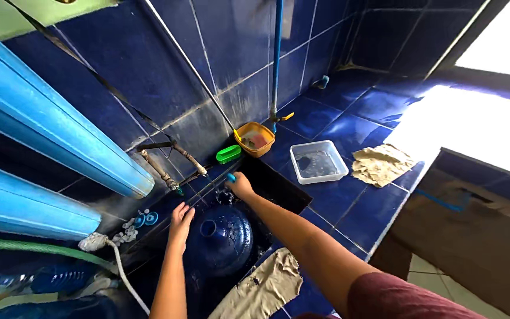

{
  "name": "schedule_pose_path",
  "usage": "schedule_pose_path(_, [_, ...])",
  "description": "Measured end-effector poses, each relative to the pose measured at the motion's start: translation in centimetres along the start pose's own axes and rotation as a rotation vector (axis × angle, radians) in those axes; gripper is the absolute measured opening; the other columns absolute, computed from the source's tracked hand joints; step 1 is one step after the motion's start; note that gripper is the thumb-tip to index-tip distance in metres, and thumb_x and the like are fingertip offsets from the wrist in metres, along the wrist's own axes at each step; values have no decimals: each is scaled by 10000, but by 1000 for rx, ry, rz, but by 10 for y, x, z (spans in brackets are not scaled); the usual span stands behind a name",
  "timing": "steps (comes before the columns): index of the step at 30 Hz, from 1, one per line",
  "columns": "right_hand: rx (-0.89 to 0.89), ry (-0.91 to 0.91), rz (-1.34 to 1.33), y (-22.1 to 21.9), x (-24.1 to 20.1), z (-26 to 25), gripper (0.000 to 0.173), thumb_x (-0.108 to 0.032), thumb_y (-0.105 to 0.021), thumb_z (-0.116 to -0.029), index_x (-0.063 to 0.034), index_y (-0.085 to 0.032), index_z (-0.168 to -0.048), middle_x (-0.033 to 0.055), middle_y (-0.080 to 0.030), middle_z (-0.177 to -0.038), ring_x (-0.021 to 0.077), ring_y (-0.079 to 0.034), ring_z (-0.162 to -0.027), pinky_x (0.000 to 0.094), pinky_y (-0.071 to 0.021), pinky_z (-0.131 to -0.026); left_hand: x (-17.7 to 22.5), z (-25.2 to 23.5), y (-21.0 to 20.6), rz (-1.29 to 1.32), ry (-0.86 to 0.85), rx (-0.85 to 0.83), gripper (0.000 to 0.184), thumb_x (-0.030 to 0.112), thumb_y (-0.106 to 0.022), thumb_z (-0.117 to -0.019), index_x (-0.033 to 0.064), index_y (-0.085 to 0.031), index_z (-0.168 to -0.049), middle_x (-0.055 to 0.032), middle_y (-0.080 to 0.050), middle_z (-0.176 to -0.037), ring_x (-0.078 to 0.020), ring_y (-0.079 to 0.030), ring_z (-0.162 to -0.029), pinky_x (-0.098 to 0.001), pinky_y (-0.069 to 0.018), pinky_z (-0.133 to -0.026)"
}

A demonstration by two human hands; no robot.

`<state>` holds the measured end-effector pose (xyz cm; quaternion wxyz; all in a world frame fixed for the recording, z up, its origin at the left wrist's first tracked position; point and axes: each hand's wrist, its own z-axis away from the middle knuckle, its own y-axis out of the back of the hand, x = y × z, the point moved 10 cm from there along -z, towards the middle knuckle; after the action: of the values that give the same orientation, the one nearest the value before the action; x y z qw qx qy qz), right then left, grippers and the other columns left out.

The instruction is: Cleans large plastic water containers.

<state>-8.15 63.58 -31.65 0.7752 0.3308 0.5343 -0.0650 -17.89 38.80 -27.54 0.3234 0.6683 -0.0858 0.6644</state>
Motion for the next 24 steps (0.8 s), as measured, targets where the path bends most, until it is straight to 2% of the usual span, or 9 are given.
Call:
schedule_pose_path(3, [-374, -86, 654, 7, 68, 26, 489, -168, -623, -987, -19, -522, -1441, 314, -580, -1365, 518, -554, -1269, 744, -433, -989, -32, 39, -9, -63, -26, -164, 1073, 335, -780, -819, 52, -134, -1628, -215, -329, -1624, -310, -372, -1481, -471, -386, -1168])
schedule_pose_path(5, [-230, -88, 582, 59, 78, 30, 497, -206, -564, -1028, -144, -471, -1512, 250, -605, -1378, 475, -576, -1271, 710, -445, -1011, -48, 54, -23, -50, -71, -138, 1230, 337, -859, -704, 49, -105, -1631, -184, -319, -1638, -267, -350, -1496, -433, -374, -1184])
schedule_pose_path(7, [60, -5, 443, 133, 77, 31, 435, -216, -544, -1051, -199, -520, -1484, 201, -628, -1367, 433, -619, -1230, 678, -485, -997, -53, 63, -37, 11, -131, 27, 1193, 252, -879, -691, 12, -157, -1609, -202, -372, -1601, -244, -396, -1465, -395, -389, -1173])
schedule_pose_path(10, [351, 5, 402, 243, 118, 32, 457, -198, -566, -1035, -143, -516, -1486, 246, -577, -1404, 479, -594, -1232, 696, -497, -946, -45, 70, -59, 78, -174, 383, 1004, 131, -867, -764, -55, -263, -1545, -261, -462, -1505, -254, -482, -1390, -370, -418, -1146])
schedule_pose_path(13, [129, -180, 529, 290, 209, 23, 698, -458, -635, -996, -171, -398, -1587, 226, -344, -1626, 490, -316, -1482, 739, -305, -1119, -28, 49, -74, -15, -119, 672, 837, 204, -864, -819, -112, -401, -1440, -310, -523, -1407, -322, -532, -1329, -404, -437, -1123])
schedule_pose_path(15, [-97, -253, 649, 290, 241, 39, 750, -588, -559, -996, -222, -346, -1616, 161, -135, -1716, 471, -108, -1559, 739, -200, -1166, -7, 12, -92, -143, -46, 557, 748, 198, -857, -823, -110, -482, -1394, -320, -579, -1346, -371, -570, -1293, -483, -445, -1108])
schedule_pose_path(17, [-231, -226, 724, 284, 249, 76, 724, -585, -543, -1005, -230, -360, -1609, 161, -74, -1725, 472, -75, -1564, 736, -197, -1169, 9, -32, -117, -191, -12, 205, 686, 127, -858, -807, -68, -528, -1376, -274, -616, -1309, -338, -589, -1265, -485, -465, -1090])
schedule_pose_path(20, [-307, -132, 740, 285, 264, 132, 639, -517, -611, -994, -238, -472, -1552, 164, -119, -1719, 481, -98, -1559, 739, -207, -1168, 5, -59, -133, -34, -63, -126, 631, 8, -816, -724, -3, -567, -1304, -139, -680, -1206, -193, -643, -1142, -364, -535, -993])
schedule_pose_path(24, [-225, -10, 651, 305, 212, 135, 433, -409, -643, -997, -181, -675, -1364, 154, -408, -1615, 409, -320, -1512, 663, -250, -1199, -26, -5, -77, 74, -64, 553, 706, 104, -822, -836, -90, -459, -1410, -259, -592, -1335, -274, -592, -1253, -403, -495, -1073])
